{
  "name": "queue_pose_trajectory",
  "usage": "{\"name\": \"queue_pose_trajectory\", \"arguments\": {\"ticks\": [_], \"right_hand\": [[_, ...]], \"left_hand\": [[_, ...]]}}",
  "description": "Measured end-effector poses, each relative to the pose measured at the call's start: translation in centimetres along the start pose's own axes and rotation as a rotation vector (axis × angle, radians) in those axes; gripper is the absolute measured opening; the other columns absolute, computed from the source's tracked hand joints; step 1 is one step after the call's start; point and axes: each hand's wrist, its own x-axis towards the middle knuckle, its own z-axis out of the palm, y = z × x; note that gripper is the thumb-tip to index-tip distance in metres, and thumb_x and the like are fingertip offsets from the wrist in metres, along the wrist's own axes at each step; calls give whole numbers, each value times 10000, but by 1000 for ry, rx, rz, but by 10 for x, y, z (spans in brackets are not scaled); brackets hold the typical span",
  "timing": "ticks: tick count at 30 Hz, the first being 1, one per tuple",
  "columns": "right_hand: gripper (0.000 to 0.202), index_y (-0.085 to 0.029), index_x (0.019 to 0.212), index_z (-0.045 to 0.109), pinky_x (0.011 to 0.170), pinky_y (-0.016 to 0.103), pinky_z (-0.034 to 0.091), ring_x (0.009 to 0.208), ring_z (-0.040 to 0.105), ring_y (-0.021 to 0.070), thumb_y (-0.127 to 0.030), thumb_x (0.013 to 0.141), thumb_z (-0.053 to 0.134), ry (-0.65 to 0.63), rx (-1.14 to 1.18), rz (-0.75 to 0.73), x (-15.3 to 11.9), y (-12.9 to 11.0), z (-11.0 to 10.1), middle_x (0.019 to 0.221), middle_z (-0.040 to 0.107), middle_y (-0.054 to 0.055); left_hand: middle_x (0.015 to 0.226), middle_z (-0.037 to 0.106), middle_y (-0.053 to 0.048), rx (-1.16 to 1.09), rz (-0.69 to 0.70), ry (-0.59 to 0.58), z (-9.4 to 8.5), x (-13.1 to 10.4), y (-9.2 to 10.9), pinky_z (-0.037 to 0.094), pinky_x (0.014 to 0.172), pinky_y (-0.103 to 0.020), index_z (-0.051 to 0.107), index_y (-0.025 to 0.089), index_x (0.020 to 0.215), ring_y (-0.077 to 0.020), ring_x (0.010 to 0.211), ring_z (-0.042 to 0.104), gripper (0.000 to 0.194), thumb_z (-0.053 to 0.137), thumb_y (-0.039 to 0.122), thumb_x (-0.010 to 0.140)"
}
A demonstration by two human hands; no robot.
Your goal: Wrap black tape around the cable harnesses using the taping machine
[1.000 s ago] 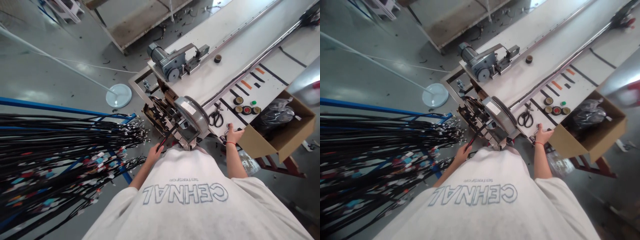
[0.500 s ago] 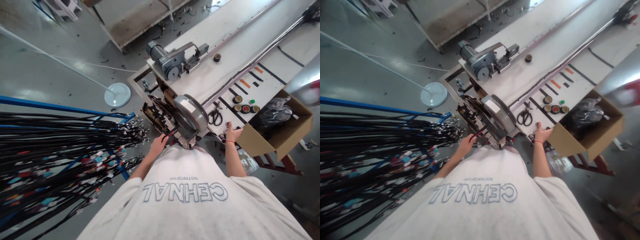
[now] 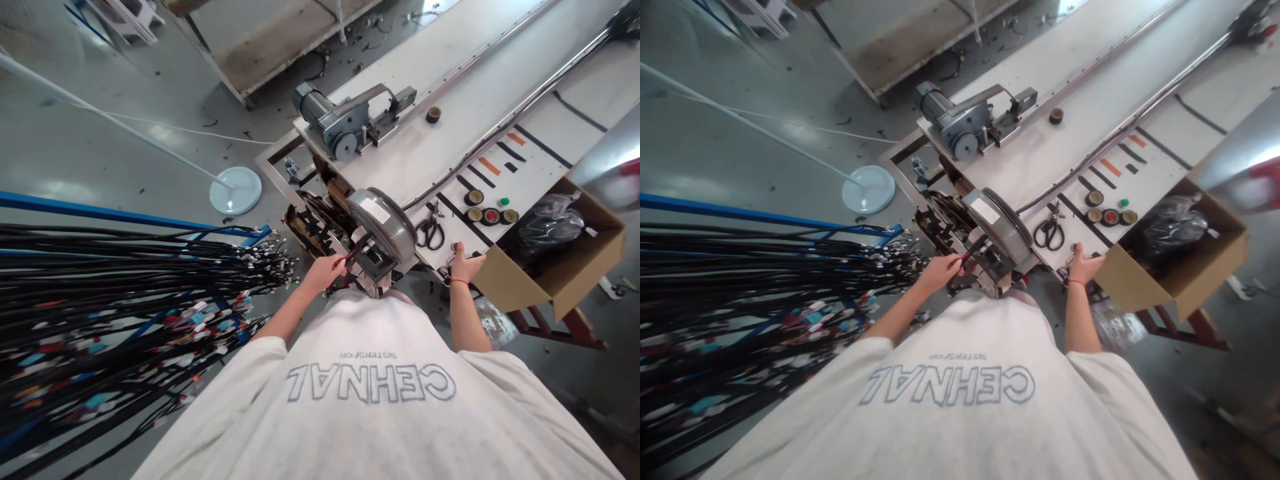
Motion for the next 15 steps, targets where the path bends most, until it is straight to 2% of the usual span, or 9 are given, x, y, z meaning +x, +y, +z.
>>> {"name": "queue_pose_trajectory", "arguments": {"ticks": [3,8,10,13,15], "right_hand": [[936,39,1422,264,1164,455,221,1405,306,341,-556,791,615,-1,-12,9,-1,-2,-1,1465,336,313],[938,31,1428,279,1161,460,229,1407,304,341,-568,788,612,4,-9,12,-1,-2,-2,1474,337,302],[946,40,1428,279,1160,457,232,1395,326,345,-571,788,612,6,-14,19,-1,-2,-2,1463,352,304],[941,54,1424,281,1160,446,236,1393,329,341,-562,792,609,1,-17,19,-1,-3,-2,1461,354,306],[938,60,1423,281,1163,441,231,1404,312,336,-557,796,607,-1,-19,15,-1,-3,-2,1469,341,308]], "left_hand": [[646,704,-27,-85,-36,-26,-3,3,1,495,708,-254,613,172,695,-149,629,650,351,443,385,916],[675,703,-31,-618,-233,-215,-1,16,-10,526,643,-287,633,146,891,-172,629,661,449,595,584,805],[616,669,-19,-713,-272,-207,2,23,-12,502,599,-266,633,146,829,-152,581,627,453,631,596,775],[496,571,1,-778,-352,-131,10,33,-10,412,486,-227,594,149,672,-109,467,527,464,596,594,802],[457,495,28,-845,-391,-88,16,34,-8,365,452,-216,569,152,644,-81,421,451,471,592,591,813]]}}
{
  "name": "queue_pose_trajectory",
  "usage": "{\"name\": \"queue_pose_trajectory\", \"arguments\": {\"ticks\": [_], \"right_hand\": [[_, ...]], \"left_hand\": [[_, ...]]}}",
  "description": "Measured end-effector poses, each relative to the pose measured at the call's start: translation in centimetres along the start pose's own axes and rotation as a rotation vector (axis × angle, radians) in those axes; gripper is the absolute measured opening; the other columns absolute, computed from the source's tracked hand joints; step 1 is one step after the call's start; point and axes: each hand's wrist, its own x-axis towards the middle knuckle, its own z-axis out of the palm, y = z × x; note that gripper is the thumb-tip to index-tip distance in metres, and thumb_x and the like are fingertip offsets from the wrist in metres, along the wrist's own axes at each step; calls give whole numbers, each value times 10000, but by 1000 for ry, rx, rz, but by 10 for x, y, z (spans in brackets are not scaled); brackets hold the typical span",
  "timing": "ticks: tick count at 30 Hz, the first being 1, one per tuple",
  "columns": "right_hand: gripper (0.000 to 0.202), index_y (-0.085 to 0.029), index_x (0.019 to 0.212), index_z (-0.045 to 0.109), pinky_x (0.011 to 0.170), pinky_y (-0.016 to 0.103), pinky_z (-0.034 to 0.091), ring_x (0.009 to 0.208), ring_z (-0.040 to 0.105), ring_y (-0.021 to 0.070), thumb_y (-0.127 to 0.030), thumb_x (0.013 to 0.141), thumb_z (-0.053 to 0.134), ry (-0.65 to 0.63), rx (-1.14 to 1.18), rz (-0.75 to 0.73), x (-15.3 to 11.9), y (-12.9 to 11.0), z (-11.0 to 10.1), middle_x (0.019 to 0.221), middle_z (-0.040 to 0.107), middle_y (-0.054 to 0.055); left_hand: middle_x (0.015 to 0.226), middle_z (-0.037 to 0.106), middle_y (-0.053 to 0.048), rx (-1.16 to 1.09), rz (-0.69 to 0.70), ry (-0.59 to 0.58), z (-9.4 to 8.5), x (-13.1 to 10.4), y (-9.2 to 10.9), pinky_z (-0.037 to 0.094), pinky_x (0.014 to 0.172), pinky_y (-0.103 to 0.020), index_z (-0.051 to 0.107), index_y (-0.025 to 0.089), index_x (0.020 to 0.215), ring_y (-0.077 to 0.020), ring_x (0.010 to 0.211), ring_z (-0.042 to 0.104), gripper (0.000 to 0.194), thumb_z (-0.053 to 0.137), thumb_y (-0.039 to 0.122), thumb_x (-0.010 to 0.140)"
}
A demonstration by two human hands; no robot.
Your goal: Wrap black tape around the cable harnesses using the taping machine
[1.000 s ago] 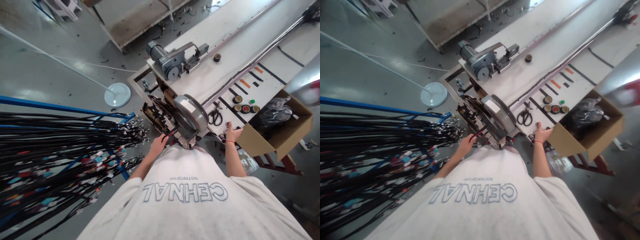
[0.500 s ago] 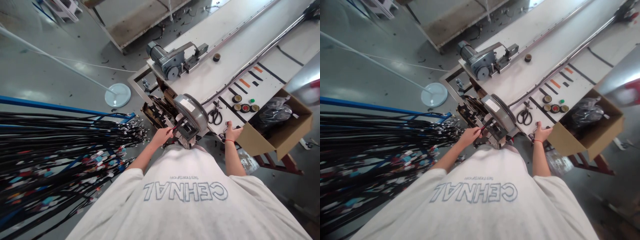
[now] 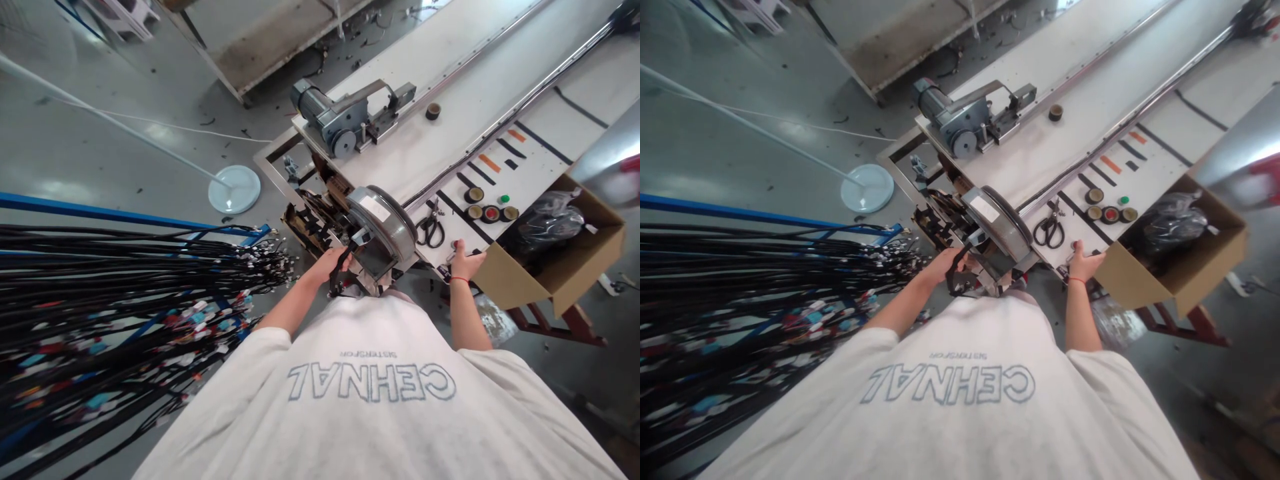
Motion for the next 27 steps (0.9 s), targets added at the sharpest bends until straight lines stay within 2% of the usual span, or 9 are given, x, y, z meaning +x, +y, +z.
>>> {"name": "queue_pose_trajectory", "arguments": {"ticks": [3,6,9,12,14,19,23,27], "right_hand": [[943,49,1428,273,1164,455,227,1421,281,335,-563,794,608,2,-5,2,0,0,0,1488,315,309],[954,39,1430,269,1161,457,235,1415,296,332,-571,784,617,-1,-3,7,1,1,0,1487,321,307],[950,25,1432,271,1159,454,237,1400,327,327,-578,783,615,0,-4,-1,2,3,0,1473,351,294],[956,50,1425,268,1161,451,230,1398,325,340,-583,791,602,2,-15,-5,2,3,0,1463,351,309],[960,60,1419,271,1160,453,231,1397,321,349,-593,793,595,3,-17,-10,1,2,-1,1461,345,320],[952,31,1427,246,1151,493,235,1388,334,358,-594,798,593,-25,-14,-19,2,1,-2,1455,351,319],[937,42,1421,246,1158,470,225,1395,328,345,-563,800,603,-20,-17,-21,4,1,-2,1459,348,316],[919,30,1415,275,1149,461,247,1384,344,342,-560,795,611,-18,-12,-2,3,0,-1,1450,368,306]], "left_hand": [[520,515,34,-112,-24,-70,1,-7,-10,418,520,-224,599,150,749,-82,472,474,471,645,618,772],[630,625,-28,-17,-64,-151,-8,-23,-24,477,645,-274,632,144,792,-138,616,588,572,627,712,729],[590,616,-32,161,13,-57,-17,-36,-35,449,615,-267,621,154,708,-146,600,577,629,525,774,750],[453,496,4,281,64,42,-18,-42,-38,377,509,-258,582,170,640,-125,468,474,669,377,784,810],[425,436,21,279,74,77,-15,-44,-39,369,495,-263,574,175,648,-122,439,438,675,321,774,831],[557,519,15,207,152,-2,-17,-58,-49,439,579,-279,597,174,824,-135,549,513,631,417,777,786],[521,462,36,278,150,102,-20,-65,-53,383,503,-262,564,178,771,-108,477,427,646,377,796,796],[516,439,42,305,200,126,-10,-57,-40,375,503,-258,536,191,750,-107,478,407,621,372,788,801]]}}
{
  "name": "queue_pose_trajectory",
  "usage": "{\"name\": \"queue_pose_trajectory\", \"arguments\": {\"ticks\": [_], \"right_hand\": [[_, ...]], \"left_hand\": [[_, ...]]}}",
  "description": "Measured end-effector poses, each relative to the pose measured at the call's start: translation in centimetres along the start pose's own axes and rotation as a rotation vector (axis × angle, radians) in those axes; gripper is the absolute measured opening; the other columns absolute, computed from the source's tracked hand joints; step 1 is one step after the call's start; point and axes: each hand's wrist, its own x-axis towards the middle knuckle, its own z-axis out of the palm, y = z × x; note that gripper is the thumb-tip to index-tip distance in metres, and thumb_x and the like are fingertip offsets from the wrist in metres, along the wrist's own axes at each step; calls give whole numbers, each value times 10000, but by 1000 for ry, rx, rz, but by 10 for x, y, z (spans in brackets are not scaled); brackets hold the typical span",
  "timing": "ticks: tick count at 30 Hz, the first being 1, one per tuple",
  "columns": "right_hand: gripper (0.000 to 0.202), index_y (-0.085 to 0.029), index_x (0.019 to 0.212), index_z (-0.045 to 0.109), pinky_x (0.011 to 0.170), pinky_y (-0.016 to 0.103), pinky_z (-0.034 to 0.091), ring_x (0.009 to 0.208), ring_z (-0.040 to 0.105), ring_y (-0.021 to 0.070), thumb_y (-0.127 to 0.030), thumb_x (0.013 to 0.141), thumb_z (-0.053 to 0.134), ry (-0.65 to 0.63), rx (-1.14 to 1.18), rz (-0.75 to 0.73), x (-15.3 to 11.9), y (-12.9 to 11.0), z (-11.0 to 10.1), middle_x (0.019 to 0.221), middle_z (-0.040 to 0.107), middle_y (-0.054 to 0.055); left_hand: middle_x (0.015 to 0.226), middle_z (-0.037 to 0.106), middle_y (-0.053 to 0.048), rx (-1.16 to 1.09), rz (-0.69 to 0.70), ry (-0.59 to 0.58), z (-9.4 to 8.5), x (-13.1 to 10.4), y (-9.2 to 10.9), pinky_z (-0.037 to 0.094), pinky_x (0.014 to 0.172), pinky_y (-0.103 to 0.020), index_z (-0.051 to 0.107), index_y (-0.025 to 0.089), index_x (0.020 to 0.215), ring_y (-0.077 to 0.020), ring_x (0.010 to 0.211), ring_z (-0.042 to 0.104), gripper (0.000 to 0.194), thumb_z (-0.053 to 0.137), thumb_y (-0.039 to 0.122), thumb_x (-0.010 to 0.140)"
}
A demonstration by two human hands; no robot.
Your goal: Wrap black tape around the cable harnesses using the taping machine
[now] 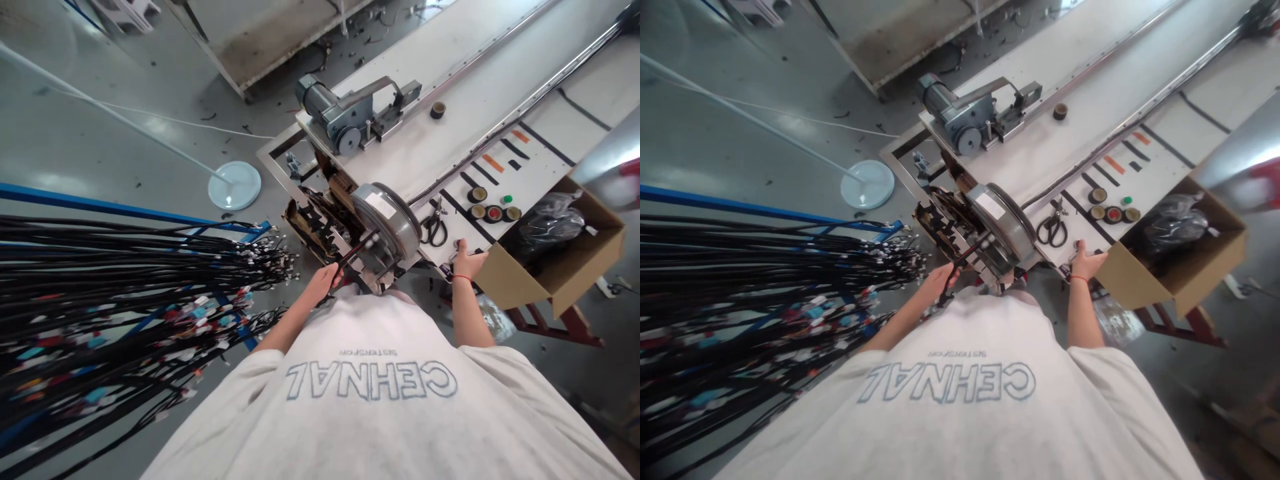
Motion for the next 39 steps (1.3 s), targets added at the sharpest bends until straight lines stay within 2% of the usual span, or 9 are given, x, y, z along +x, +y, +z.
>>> {"name": "queue_pose_trajectory", "arguments": {"ticks": [9,15,19,22,25,27,30,33,39], "right_hand": [[929,22,1421,262,1159,479,212,1401,310,346,-574,796,604,14,7,-37,0,0,0,1455,346,312],[949,34,1426,262,1158,482,216,1405,301,353,-608,799,572,15,6,-15,-3,-3,0,1469,329,317],[946,21,1432,269,1154,491,229,1413,285,356,-624,803,557,18,0,-1,-6,-6,-1,1476,321,314],[939,43,1428,257,1159,483,221,1416,279,358,-606,816,550,9,-13,4,-6,-6,-1,1476,313,325],[940,40,1422,259,1158,486,222,1405,299,363,-606,811,564,4,-14,-4,-5,-5,-3,1463,328,326],[925,12,1422,258,1147,504,236,1390,319,367,-619,816,556,-12,-8,-25,-4,-5,-3,1449,347,318],[894,-15,1412,271,1137,503,256,1377,332,366,-638,828,536,-21,0,-60,-3,-6,-3,1428,366,310],[888,-21,1395,307,1134,494,269,1364,353,361,-654,818,542,17,-5,-66,-3,-5,-3,1401,401,300],[894,15,1394,298,1142,476,249,1365,367,346,-623,820,551,21,-13,-45,-3,-4,-1,1416,399,311]], "left_hand": [[518,462,31,126,116,11,14,32,30,397,569,-269,542,193,711,-119,507,423,580,356,722,855],[473,441,28,97,72,26,30,48,36,412,573,-282,538,192,677,-127,477,441,644,285,753,864],[463,448,14,87,55,21,31,44,15,416,573,-284,517,197,627,-137,480,449,703,187,770,866],[525,529,-24,158,74,-1,15,30,-14,446,650,-285,514,195,582,-158,583,522,729,149,757,870],[679,628,-47,234,121,66,-5,11,-37,447,689,-280,568,180,666,-174,695,565,632,308,726,850],[699,631,-27,304,124,138,-14,0,-40,426,663,-263,579,179,709,-164,686,550,508,443,654,826],[626,587,6,379,115,215,-18,-10,-31,387,611,-245,556,185,673,-144,623,505,388,537,553,794],[580,564,13,372,117,210,-12,-12,-15,380,594,-245,531,192,626,-139,591,491,374,525,523,799],[573,574,10,337,153,181,3,5,8,392,592,-248,540,187,614,-134,575,498,370,513,486,831]]}}
